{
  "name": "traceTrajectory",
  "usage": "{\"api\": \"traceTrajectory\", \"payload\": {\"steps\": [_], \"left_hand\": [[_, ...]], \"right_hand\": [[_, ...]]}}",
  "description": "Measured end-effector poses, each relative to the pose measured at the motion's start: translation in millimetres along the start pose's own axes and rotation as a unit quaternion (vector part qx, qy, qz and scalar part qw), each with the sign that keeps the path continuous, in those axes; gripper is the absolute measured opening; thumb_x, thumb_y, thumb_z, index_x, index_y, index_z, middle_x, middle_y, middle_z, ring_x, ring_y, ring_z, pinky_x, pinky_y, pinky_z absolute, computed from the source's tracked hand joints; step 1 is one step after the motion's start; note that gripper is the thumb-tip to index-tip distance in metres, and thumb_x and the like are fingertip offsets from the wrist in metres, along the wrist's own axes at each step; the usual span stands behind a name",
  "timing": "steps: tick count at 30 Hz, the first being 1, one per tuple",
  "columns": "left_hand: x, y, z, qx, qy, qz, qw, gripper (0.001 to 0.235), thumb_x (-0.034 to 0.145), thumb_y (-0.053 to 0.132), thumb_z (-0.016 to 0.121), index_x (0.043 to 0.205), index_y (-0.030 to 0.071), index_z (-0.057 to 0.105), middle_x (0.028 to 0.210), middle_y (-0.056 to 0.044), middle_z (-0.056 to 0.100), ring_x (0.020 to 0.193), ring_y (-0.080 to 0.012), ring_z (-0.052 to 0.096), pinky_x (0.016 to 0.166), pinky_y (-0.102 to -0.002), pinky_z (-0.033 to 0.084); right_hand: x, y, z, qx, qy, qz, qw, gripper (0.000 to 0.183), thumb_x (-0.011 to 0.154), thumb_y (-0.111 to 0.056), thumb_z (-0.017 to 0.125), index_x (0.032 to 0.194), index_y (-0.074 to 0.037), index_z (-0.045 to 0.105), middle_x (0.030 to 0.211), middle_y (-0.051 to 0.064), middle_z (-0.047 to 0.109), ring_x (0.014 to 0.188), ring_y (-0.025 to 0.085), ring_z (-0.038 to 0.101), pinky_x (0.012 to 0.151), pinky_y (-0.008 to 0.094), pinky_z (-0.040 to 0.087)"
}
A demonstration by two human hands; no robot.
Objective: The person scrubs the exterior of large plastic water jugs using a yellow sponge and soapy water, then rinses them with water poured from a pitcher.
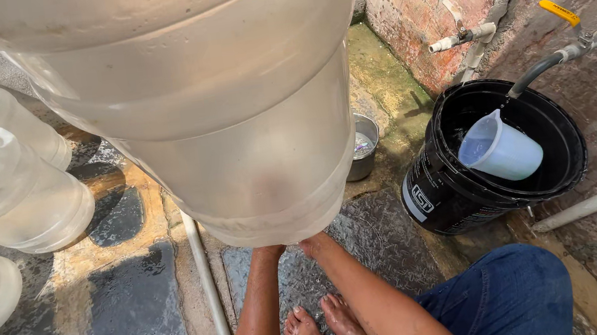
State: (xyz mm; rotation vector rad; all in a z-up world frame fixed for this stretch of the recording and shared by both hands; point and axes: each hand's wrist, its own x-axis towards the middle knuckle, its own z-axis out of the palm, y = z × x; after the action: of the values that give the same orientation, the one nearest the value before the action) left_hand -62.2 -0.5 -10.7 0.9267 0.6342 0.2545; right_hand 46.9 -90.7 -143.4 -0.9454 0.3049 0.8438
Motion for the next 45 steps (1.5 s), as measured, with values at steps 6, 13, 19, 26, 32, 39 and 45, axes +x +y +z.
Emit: {"api": "traceTrajectory", "payload": {"steps": [6,13,19,26,32,39,45], "left_hand": [[-30,102,-23,-0.110,-0.025,0.128,0.985,0.065,0.094,0.040,0.049,0.153,0.016,0.033,0.153,-0.015,0.048,0.141,-0.0293,0.048,0.112,-0.045,0.045],[-20,50,5,0.141,-0.004,0.135,0.981,0.065,0.101,0.043,0.029,0.161,0.016,0.031,0.160,-0.010,0.040,0.144,-0.0261,0.038,0.114,-0.043,0.034],[28,9,0,0.071,-0.052,0.155,0.984,0.071,0.102,0.050,0.032,0.162,0.011,0.029,0.163,-0.015,0.042,0.148,-0.0290,0.040,0.121,-0.043,0.032],[-6,25,27,0.093,-0.066,0.175,0.978,0.078,0.100,0.058,0.031,0.163,0.013,0.020,0.168,-0.012,0.028,0.154,-0.0265,0.027,0.123,-0.042,0.024],[-42,65,59,0.196,-0.019,0.209,0.958,0.096,0.087,0.055,0.061,0.161,0.009,0.021,0.166,-0.020,0.029,0.149,-0.0330,0.037,0.117,-0.046,0.037],[-48,84,104,0.255,0.025,0.165,0.953,0.113,0.070,0.029,0.084,0.160,0.009,0.019,0.156,-0.022,0.033,0.140,-0.0361,0.045,0.106,-0.047,0.050],[-33,71,117,0.189,-0.022,0.209,0.959,0.096,0.075,0.027,0.079,0.154,0.002,0.031,0.151,-0.023,0.050,0.137,-0.0327,0.057,0.108,-0.045,0.051]], "right_hand": [[-26,-83,-35,-0.036,0.042,-0.110,0.992,0.043,0.101,-0.038,0.053,0.130,-0.007,0.061,0.114,0.009,0.071,0.095,0.022,0.070,0.079,0.037,0.058],[-88,-192,-40,0.031,-0.113,-0.251,0.961,0.048,0.102,-0.038,0.049,0.135,-0.005,0.058,0.122,0.013,0.070,0.104,0.025,0.071,0.087,0.040,0.059],[-94,-188,-48,0.028,-0.153,-0.212,0.965,0.053,0.102,-0.038,0.046,0.140,-0.003,0.055,0.130,0.015,0.069,0.111,0.028,0.072,0.094,0.042,0.060],[-101,-196,-59,0.040,-0.169,-0.228,0.958,0.058,0.112,-0.042,0.040,0.147,0.003,0.049,0.133,0.022,0.062,0.117,0.033,0.064,0.099,0.048,0.052],[-137,-236,-31,-0.104,-0.139,-0.262,0.949,0.061,0.108,-0.033,0.038,0.165,-0.013,0.027,0.157,0.016,0.046,0.132,0.024,0.053,0.110,0.040,0.045],[-162,-319,58,-0.750,0.028,-0.196,0.631,0.064,0.102,-0.052,0.027,0.162,-0.030,0.022,0.171,0.000,0.021,0.155,0.024,0.017,0.124,0.049,0.007],[-181,-240,143,-0.864,-0.234,-0.258,0.362,0.060,0.105,-0.052,0.013,0.157,-0.033,0.034,0.171,-0.006,0.021,0.161,0.023,0.003,0.124,0.054,-0.016]]}}
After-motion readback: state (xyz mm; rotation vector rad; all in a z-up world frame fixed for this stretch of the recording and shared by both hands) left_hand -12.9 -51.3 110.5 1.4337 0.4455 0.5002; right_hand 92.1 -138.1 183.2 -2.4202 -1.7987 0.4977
